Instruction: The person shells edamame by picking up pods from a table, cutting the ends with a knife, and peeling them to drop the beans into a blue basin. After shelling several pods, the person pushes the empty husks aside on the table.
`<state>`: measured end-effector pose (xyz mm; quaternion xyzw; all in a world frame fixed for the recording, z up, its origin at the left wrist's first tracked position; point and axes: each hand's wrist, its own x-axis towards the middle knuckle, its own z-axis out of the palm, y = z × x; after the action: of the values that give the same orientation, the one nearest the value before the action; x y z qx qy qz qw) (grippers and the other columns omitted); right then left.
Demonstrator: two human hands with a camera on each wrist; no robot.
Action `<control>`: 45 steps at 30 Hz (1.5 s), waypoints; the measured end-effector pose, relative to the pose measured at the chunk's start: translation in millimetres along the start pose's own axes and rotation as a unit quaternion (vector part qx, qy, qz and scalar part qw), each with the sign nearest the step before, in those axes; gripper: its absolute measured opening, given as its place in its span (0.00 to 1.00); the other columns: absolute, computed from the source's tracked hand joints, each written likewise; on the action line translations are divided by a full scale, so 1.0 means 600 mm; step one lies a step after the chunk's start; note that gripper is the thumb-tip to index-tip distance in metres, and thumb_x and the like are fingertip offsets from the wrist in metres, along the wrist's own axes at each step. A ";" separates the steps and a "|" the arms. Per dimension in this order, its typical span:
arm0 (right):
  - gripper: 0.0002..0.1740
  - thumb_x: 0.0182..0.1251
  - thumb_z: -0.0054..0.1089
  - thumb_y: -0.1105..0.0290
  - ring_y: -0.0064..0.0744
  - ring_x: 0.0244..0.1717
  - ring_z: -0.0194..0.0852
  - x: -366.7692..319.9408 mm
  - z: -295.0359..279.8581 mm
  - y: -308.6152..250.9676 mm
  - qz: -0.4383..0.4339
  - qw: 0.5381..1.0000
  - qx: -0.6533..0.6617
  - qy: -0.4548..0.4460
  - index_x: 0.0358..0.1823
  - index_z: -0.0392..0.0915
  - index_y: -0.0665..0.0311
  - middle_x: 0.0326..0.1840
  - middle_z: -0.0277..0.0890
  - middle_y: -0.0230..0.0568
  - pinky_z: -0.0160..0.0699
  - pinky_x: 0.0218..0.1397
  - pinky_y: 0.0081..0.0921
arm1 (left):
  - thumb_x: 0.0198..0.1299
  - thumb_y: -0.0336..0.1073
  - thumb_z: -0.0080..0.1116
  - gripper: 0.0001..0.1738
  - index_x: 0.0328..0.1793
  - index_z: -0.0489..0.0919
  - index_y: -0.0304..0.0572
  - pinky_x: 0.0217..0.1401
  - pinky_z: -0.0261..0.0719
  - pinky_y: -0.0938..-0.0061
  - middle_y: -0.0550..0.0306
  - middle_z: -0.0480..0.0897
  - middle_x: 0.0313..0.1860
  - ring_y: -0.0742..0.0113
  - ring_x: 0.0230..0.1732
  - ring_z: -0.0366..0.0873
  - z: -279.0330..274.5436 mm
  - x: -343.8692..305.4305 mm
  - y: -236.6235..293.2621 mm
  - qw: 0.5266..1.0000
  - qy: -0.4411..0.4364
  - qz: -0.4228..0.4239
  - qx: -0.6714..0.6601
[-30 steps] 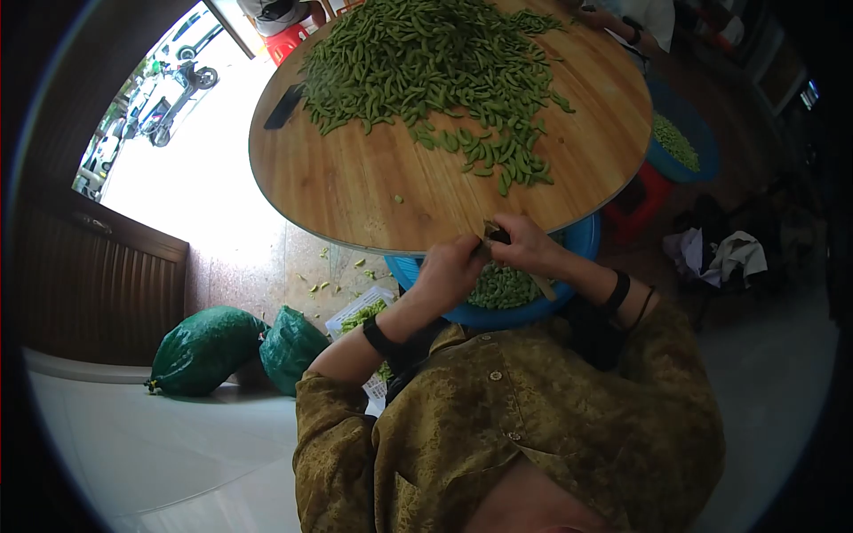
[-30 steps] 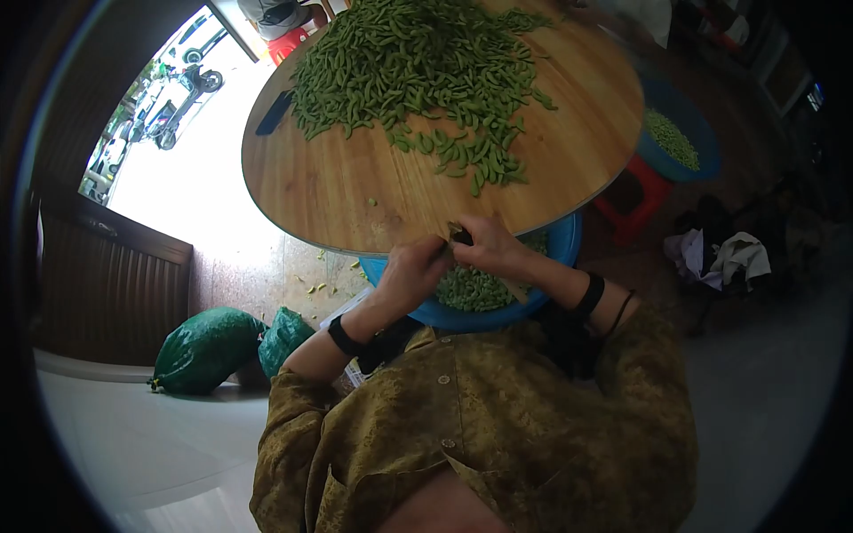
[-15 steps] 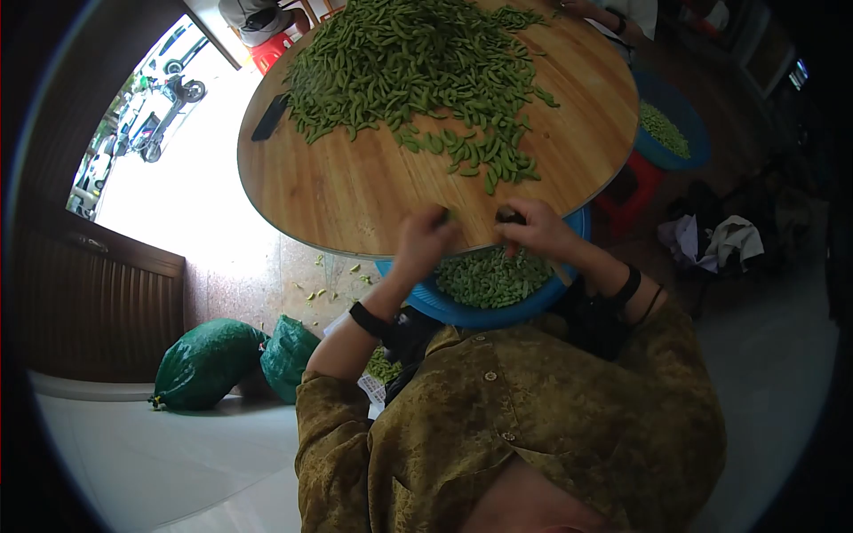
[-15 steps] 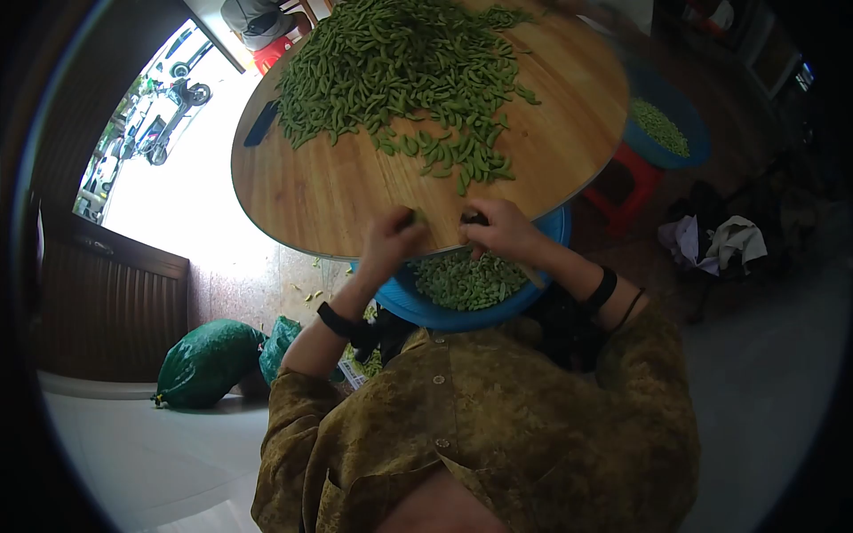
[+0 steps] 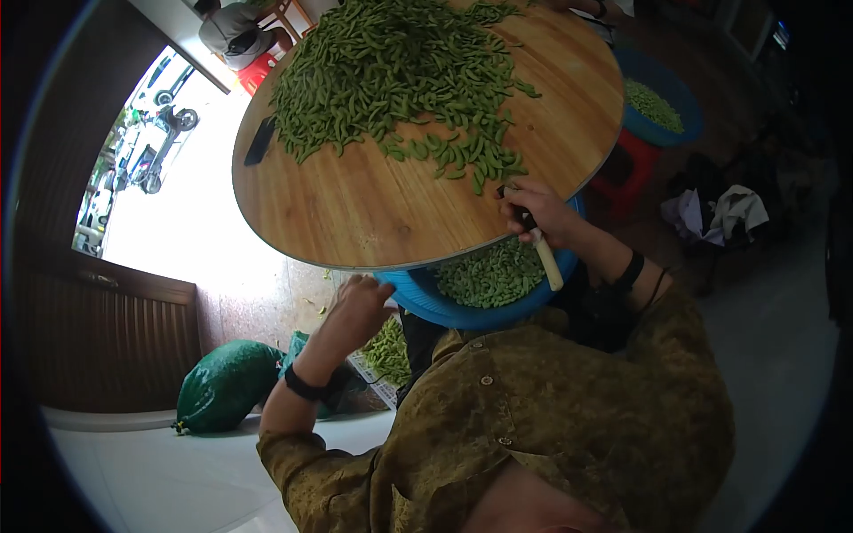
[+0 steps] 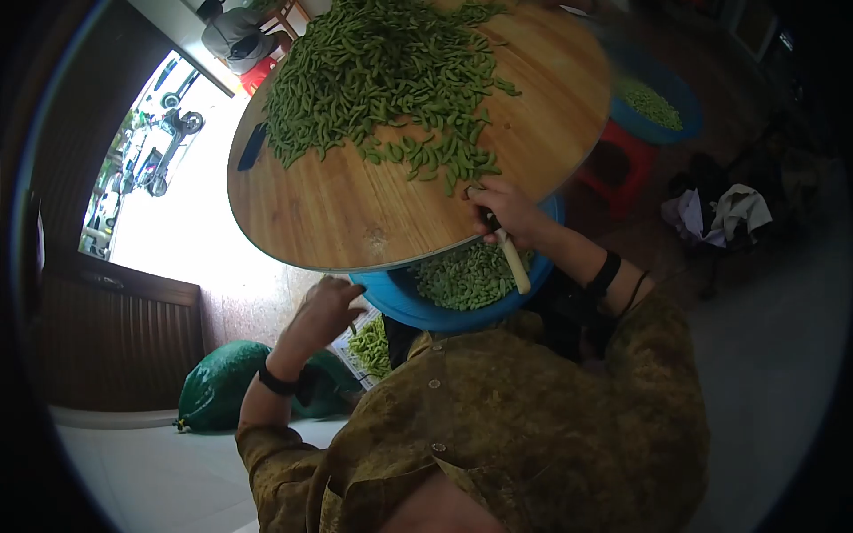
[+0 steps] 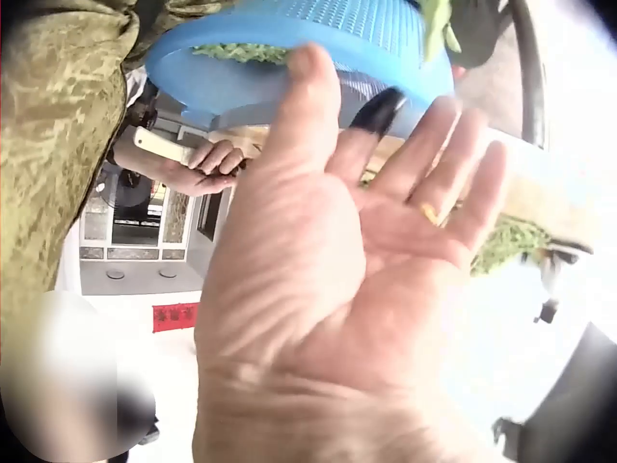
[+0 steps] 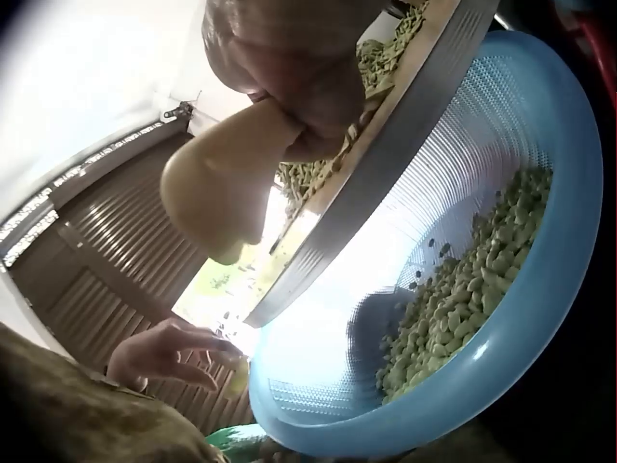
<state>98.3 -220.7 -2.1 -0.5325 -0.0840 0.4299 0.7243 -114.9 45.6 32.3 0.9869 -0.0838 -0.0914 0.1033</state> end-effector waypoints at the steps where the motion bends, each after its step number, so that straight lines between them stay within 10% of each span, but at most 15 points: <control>1: 0.08 0.72 0.45 0.67 0.18 0.18 0.61 -0.002 0.010 -0.001 -0.015 1.000 -0.012 -0.005 0.44 0.68 0.64 0.25 0.64 0.32 0.60 0.15 0.17 | 0.55 0.32 0.60 0.10 0.44 0.78 0.40 0.43 0.76 0.54 0.41 0.78 0.38 0.41 0.41 0.77 -0.008 0.029 0.002 0.997 0.056 0.025 -0.036; 11: 0.09 0.72 0.46 0.65 0.20 0.17 0.61 0.015 -0.002 -0.026 -0.006 1.000 0.016 0.009 0.42 0.69 0.63 0.23 0.63 0.33 0.56 0.12 0.18 | 0.53 0.28 0.54 0.10 0.42 0.78 0.40 0.43 0.74 0.60 0.45 0.74 0.37 0.43 0.42 0.76 0.028 0.354 0.016 0.959 0.177 0.185 -0.117; 18: 0.07 0.70 0.46 0.67 0.20 0.18 0.61 0.031 -0.018 -0.010 0.006 1.000 0.018 -0.003 0.38 0.67 0.63 0.25 0.65 0.34 0.56 0.12 0.18 | 0.52 0.28 0.58 0.11 0.43 0.77 0.35 0.39 0.75 0.63 0.46 0.78 0.34 0.50 0.38 0.78 0.048 0.339 -0.001 0.954 0.257 0.136 -0.067; 20: 0.06 0.70 0.45 0.68 0.18 0.18 0.61 0.028 -0.007 -0.002 -0.018 0.998 -0.024 -0.049 0.38 0.68 0.63 0.26 0.65 0.32 0.56 0.12 0.17 | 0.56 0.29 0.60 0.10 0.43 0.77 0.35 0.30 0.74 0.75 0.55 0.81 0.31 0.66 0.29 0.78 0.052 0.319 0.004 0.867 0.183 -0.009 -0.463; 26: 0.07 0.73 0.42 0.69 0.16 0.20 0.60 0.006 0.041 -0.018 -0.058 0.990 -0.018 -0.125 0.37 0.68 0.62 0.26 0.64 0.30 0.57 0.14 0.14 | 0.58 0.29 0.60 0.06 0.40 0.78 0.36 0.27 0.71 0.82 0.58 0.82 0.29 0.76 0.26 0.76 0.016 0.261 0.051 0.709 0.149 -0.033 -0.689; 45: 0.19 0.74 0.42 0.68 0.14 0.20 0.58 -0.009 0.067 -0.006 -0.114 0.981 -0.094 -0.125 0.63 0.66 0.62 0.27 0.63 0.28 0.58 0.16 0.12 | 0.59 0.28 0.59 0.06 0.42 0.79 0.35 0.29 0.70 0.82 0.58 0.82 0.29 0.76 0.27 0.75 0.021 0.227 0.072 0.704 0.249 -0.022 -0.664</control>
<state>73.3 -196.5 19.4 -0.5274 -0.2741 0.3975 0.6990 8.2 -23.6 7.2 0.6510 0.0488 0.1236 0.7474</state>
